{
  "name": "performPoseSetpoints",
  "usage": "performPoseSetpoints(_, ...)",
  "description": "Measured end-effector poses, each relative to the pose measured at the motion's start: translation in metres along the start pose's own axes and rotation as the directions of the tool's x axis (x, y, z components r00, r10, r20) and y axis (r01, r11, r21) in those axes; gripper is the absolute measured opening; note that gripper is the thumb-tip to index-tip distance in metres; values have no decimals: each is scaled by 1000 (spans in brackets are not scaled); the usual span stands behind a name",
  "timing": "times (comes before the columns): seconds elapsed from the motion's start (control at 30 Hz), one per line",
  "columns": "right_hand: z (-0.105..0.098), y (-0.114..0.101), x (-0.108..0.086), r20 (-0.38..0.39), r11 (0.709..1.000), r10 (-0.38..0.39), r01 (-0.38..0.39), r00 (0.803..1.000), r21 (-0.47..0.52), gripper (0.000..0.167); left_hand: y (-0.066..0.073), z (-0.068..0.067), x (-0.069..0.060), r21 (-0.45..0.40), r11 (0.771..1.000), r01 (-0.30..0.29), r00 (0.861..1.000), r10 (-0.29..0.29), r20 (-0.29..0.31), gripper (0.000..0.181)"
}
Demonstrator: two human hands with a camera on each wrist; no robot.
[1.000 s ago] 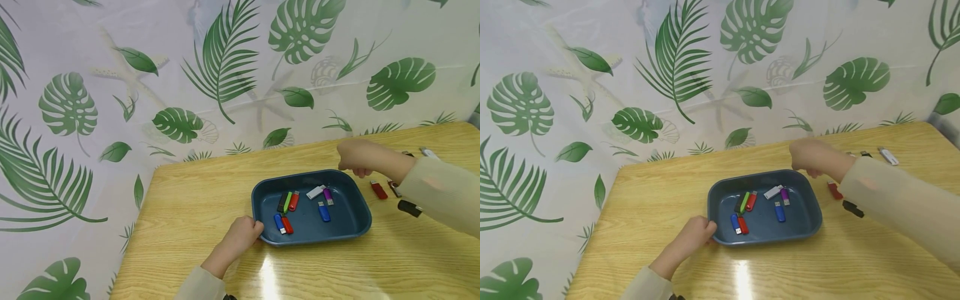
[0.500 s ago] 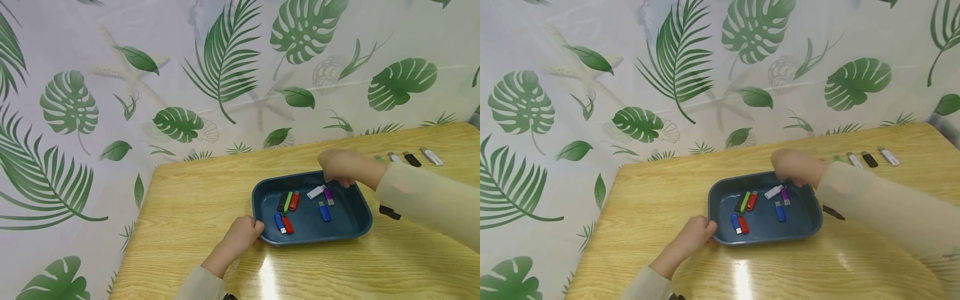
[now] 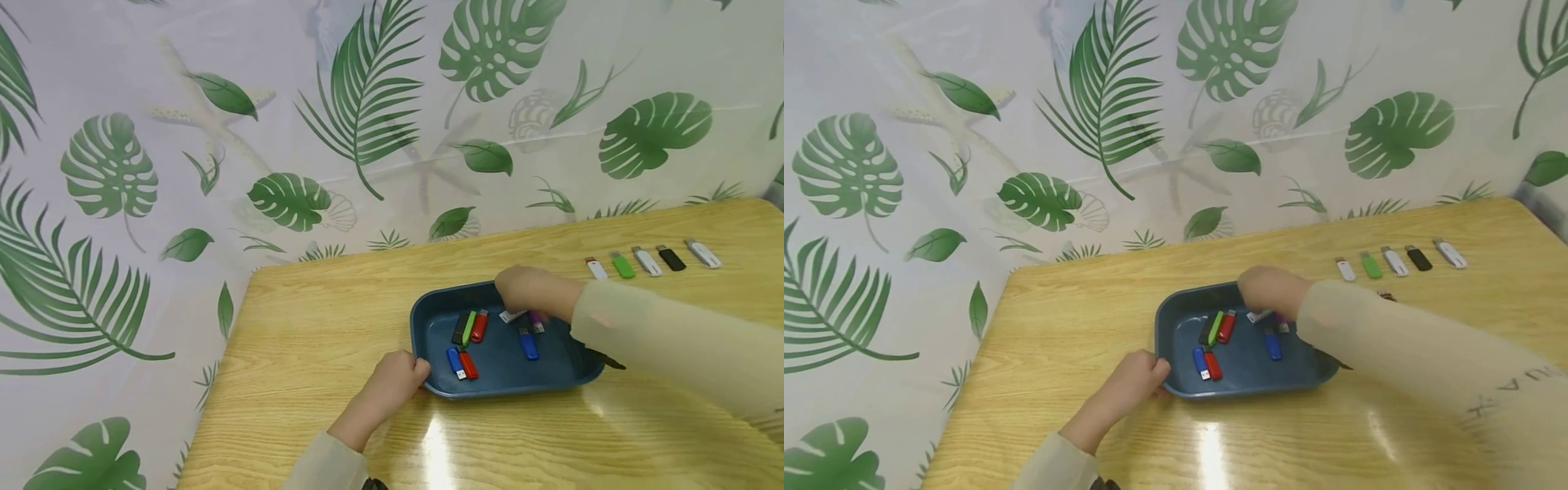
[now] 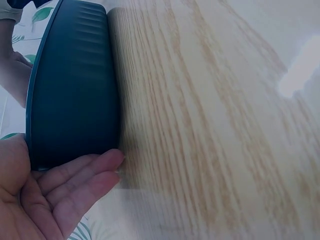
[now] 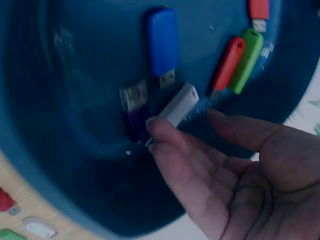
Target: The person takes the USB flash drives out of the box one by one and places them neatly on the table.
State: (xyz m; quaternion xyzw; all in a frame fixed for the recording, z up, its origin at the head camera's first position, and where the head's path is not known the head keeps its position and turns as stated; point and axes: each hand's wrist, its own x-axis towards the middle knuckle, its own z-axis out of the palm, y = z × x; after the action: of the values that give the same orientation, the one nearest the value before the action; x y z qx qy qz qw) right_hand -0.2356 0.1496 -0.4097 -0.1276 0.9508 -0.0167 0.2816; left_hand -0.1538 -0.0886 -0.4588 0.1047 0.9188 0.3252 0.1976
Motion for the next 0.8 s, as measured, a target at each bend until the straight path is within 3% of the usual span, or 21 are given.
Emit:
performPoseSetpoints(0.1, 5, -6, 3, -61, 997, -32, 27, 998, -70, 9, 0, -1, 0, -1, 1000, -4, 1000, 4, -3, 34)
performPoseSetpoints(0.33, 12, -16, 3, -121, 998, -32, 26, 992, -54, 17, -1, -1, 0, 5, 1000, -6, 1000, 6, -4, 34)
performPoseSetpoints(0.47, 14, -17, 5, -99, 998, -41, 36, 994, -53, 15, -1, -1, 0, 2, 1000, -3, 1000, 3, -5, 34)
performPoseSetpoints(0.7, 17, -22, 4, -22, 996, -79, 80, 997, 40, 19, -1, 0, 0, -8, 1000, 0, 1000, 0, -4, 34)
performPoseSetpoints(0.8, 16, -25, 1, -13, 995, -98, 99, 995, 23, 15, -1, 0, 1, -1, 1000, -8, 1000, 8, -8, 34)
